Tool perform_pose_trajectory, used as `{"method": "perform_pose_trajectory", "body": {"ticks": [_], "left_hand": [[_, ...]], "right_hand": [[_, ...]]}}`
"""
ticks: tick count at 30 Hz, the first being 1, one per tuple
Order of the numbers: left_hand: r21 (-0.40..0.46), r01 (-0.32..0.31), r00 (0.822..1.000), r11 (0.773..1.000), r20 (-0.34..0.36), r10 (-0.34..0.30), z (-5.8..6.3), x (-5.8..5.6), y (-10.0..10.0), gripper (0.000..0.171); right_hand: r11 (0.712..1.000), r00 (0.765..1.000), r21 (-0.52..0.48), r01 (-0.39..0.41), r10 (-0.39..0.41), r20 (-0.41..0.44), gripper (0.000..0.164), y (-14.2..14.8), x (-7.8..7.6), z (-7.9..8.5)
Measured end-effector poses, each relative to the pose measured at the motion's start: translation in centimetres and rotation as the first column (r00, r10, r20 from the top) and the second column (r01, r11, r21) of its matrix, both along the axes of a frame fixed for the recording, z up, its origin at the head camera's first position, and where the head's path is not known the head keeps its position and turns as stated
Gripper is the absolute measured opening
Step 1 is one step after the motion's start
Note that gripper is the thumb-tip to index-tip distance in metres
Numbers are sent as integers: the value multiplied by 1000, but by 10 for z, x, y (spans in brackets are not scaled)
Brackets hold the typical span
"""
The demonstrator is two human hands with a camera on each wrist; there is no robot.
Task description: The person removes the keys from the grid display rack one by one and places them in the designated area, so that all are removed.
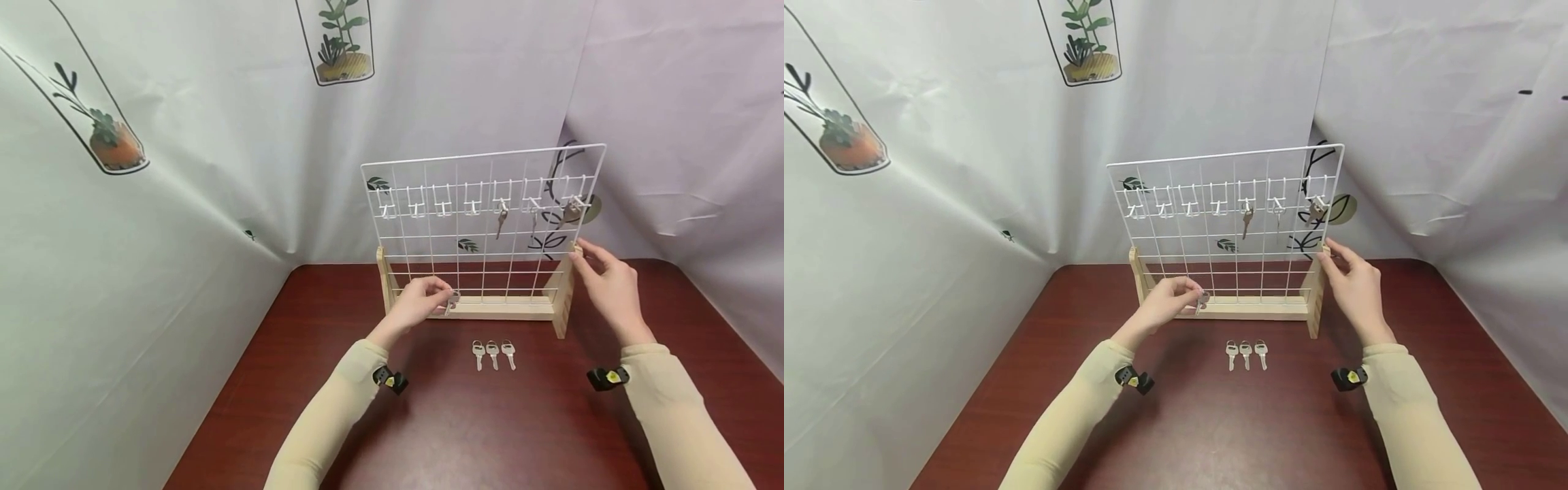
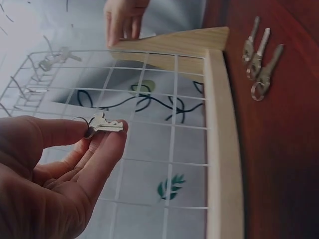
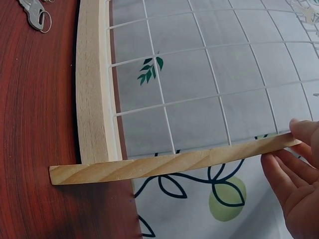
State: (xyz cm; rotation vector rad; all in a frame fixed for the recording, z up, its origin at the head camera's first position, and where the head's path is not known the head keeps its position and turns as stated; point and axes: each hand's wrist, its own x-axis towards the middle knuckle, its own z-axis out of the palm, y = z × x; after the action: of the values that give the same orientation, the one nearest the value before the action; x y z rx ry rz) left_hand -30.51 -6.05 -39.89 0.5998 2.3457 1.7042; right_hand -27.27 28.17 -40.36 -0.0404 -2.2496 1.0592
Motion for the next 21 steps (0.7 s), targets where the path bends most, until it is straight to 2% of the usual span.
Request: {"method": "perform_pose_trajectory", "body": {"ticks": [5,10,21], "left_hand": [[2,12,996,1000,92,-12,-14,1,0,16],[2,8,988,1000,156,-9,-28,1,1,13],[-4,17,977,1000,210,-16,-53,1,3,12]], "right_hand": [[1000,1000,-3,1,-1,1,44,0,0,0],[1000,1000,-8,8,-8,3,45,-1,0,0],[1000,1000,-6,10,-10,-6,46,0,-1,-1]]}}
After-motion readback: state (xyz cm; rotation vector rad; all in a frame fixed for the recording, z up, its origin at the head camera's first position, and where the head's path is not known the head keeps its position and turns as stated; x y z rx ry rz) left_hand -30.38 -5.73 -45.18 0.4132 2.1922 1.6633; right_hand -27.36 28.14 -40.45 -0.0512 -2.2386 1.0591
